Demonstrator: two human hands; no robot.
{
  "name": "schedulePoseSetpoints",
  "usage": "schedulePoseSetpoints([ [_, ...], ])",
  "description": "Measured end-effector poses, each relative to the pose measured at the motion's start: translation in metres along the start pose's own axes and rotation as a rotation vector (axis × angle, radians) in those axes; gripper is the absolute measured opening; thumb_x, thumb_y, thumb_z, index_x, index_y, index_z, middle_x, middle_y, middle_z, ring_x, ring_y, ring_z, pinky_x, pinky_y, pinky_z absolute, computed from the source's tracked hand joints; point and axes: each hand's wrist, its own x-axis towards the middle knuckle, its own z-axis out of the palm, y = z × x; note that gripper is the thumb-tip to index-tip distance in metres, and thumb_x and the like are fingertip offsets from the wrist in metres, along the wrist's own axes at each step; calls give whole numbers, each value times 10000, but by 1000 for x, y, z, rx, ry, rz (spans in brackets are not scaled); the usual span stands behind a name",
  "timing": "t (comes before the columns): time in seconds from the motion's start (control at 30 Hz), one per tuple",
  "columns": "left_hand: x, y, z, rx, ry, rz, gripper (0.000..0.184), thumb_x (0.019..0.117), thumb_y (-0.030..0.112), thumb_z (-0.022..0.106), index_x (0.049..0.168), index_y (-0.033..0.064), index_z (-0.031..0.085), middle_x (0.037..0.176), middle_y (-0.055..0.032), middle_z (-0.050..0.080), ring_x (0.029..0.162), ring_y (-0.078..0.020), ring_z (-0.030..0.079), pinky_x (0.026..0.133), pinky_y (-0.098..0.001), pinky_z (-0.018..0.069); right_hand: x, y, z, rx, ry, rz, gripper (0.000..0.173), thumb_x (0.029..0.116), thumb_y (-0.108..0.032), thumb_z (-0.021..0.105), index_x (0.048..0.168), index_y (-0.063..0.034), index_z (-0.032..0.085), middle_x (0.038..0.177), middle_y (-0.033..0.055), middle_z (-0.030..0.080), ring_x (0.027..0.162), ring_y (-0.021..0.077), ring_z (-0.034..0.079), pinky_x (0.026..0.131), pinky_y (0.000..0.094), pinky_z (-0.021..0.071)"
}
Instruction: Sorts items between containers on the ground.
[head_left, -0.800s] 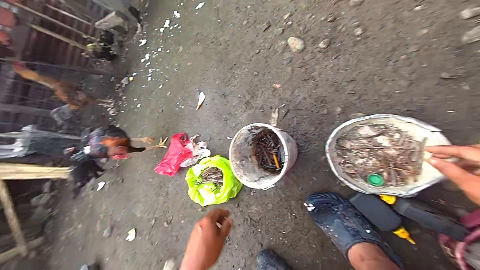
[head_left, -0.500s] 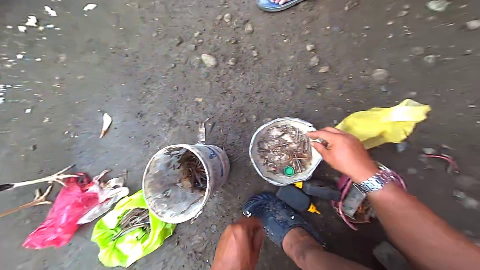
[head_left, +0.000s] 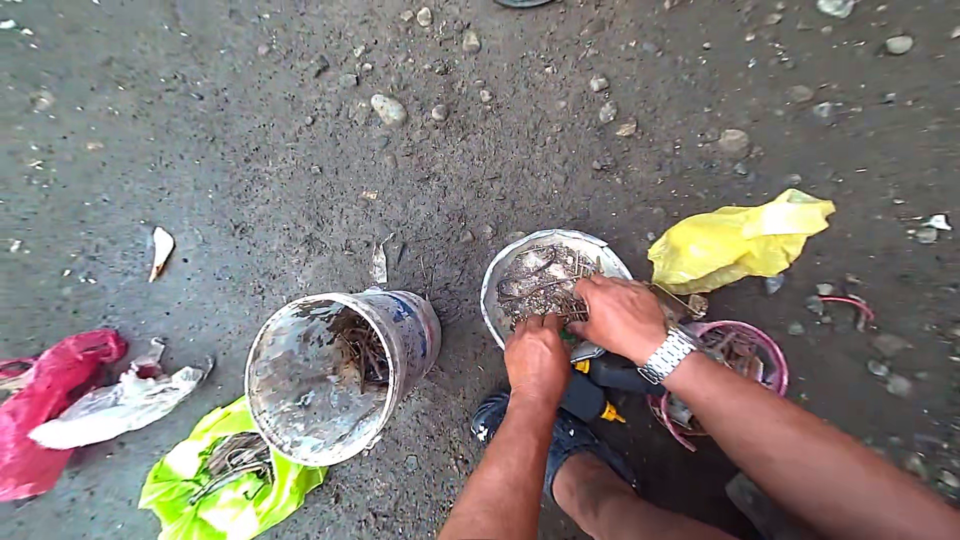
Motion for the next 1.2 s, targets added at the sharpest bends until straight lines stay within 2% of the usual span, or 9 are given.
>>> schedulePoseSetpoints([
  [0.13,1,4,-9,-3,-91,-71,243,929,262,686,1153,167,702,1171,-73,701,1120,-280,674,895,-522,569,0,5,-4,69,-29,-56,304,845,-437,779,1066,-231,745,1080,11,713,1033,235,675,888,513,546],
  [0.33,-13,1,-8,-8,71,-43,186,976,195,593,1104,148,719,1095,-56,717,1095,-228,682,932,-437,565,11,2,3,226,116,-120,263,913,-450,746,1078,-245,757,1040,2,704,953,208,696,793,488,598],
  [0.5,-18,-11,-26,-122,200,-82,163,970,192,631,1093,151,732,1101,-63,700,1080,-242,678,909,-452,581,15,-9,12,264,198,-142,123,927,-285,682,984,-211,762,997,15,705,926,222,699,765,498,595],
  [0.63,-12,-17,-36,-172,355,-107,260,959,162,649,1209,120,704,1248,-141,664,1170,-316,644,941,-499,575,5,14,-4,514,309,-202,130,969,-200,692,1058,-144,769,1091,93,734,991,301,717,857,623,581],
  [0.7,-2,-17,-38,-169,340,-90,403,957,122,642,1360,138,628,1421,-169,577,1240,-357,615,931,-523,583,3,24,-6,611,341,-227,143,984,-195,677,1071,-114,758,1074,129,728,956,332,717,837,651,570],
  [0.83,26,-7,-28,-18,270,-4,611,954,99,626,1539,149,456,1523,-210,472,1312,-407,541,945,-552,553,-5,39,-4,959,358,-186,257,999,-259,586,1126,-56,678,1053,130,705,878,252,693,787,517,581],
  [0.93,29,0,-32,28,230,-11,440,960,122,629,1397,132,576,1390,-214,550,1220,-418,580,864,-558,568,-12,34,-12,1320,246,-91,178,1039,-139,492,1149,-36,588,1120,112,731,911,208,752,803,367,632],
  [1.1,9,-8,-35,-86,67,-10,316,988,123,613,1301,77,624,1261,-187,664,1181,-400,639,886,-586,578,-26,28,-29,1536,170,1,237,1045,-115,447,1218,-60,600,939,111,733,810,231,736,738,393,637],
  [1.2,10,-15,-34,-192,145,-29,232,1016,206,588,1198,96,682,1168,-145,703,1068,-332,698,890,-560,583,-32,32,-38,1571,116,4,229,1060,-88,449,1193,-35,628,937,143,743,783,224,725,703,368,619],
])
